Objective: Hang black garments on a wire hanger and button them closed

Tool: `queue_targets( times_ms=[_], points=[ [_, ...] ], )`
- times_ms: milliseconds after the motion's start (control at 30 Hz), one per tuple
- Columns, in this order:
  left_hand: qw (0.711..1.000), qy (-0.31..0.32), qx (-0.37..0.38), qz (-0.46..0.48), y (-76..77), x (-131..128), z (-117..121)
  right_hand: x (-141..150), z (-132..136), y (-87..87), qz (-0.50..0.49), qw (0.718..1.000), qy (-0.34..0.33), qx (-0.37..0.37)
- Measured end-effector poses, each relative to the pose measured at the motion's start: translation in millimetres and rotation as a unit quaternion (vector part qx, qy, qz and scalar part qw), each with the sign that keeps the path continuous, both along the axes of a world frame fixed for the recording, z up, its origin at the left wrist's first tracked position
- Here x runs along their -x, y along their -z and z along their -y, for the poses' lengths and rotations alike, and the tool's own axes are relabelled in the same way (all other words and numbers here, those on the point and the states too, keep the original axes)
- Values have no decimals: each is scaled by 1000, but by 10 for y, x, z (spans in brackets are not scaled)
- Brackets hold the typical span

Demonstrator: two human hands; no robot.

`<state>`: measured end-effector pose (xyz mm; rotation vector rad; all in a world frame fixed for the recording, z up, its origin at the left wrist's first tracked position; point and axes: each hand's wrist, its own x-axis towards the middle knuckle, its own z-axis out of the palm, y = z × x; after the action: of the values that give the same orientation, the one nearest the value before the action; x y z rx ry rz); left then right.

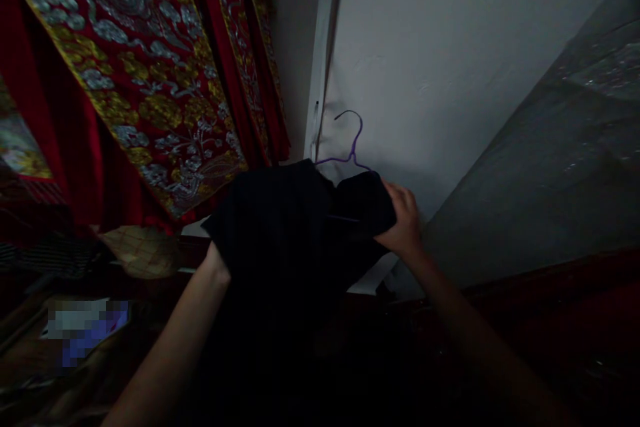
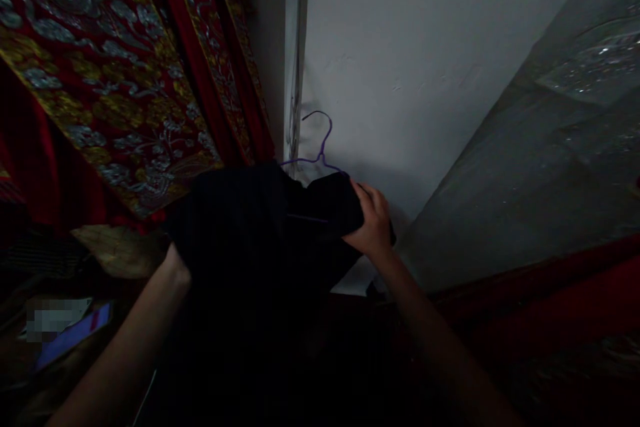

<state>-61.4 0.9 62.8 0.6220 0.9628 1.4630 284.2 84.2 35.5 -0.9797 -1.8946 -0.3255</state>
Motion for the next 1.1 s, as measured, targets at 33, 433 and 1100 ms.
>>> queue_targets(
  times_ms=[33,433,1100],
  points=[
    [1000,9,24,9,60,16,24,-16,-22,-74,-4,1000,9,2],
    [990,-107,-1,-93,601,-148,94,527,257,-752,73,995,-37,51],
    [989,-53,111,-88,858,-361,852,1459,1288,892,-436,736,-184,484]
  ],
)
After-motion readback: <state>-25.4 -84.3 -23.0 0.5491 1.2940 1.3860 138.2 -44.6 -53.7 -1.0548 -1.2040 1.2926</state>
